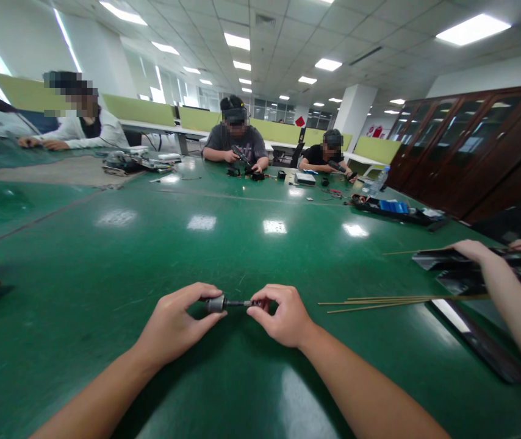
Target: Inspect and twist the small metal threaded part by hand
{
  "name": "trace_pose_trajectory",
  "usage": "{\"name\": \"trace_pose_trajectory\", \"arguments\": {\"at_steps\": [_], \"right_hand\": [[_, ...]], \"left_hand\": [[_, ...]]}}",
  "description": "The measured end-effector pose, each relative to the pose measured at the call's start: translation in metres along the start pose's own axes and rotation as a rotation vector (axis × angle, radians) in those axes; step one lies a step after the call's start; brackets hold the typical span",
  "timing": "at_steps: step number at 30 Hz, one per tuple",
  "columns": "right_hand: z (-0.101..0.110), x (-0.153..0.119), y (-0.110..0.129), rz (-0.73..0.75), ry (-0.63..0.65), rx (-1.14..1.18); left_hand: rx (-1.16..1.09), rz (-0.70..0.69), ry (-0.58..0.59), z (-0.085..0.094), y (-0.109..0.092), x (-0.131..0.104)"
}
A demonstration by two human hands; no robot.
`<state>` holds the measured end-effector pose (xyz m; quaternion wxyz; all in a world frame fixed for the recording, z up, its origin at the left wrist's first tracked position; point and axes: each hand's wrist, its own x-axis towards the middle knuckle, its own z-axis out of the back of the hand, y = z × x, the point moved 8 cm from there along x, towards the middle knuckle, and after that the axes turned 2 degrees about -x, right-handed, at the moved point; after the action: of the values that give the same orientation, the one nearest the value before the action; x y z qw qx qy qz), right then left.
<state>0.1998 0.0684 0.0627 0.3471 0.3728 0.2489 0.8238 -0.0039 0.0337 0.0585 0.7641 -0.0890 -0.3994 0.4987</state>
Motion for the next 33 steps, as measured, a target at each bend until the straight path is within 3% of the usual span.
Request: {"name": "trace_pose_trajectory", "arguments": {"at_steps": [33], "right_hand": [[0.0024,0.0003,0.0003,-0.014,0.008,-0.024]], "left_hand": [[-0.004,-0.009,-0.017,0.0031,-0.002,0.0015]]}}
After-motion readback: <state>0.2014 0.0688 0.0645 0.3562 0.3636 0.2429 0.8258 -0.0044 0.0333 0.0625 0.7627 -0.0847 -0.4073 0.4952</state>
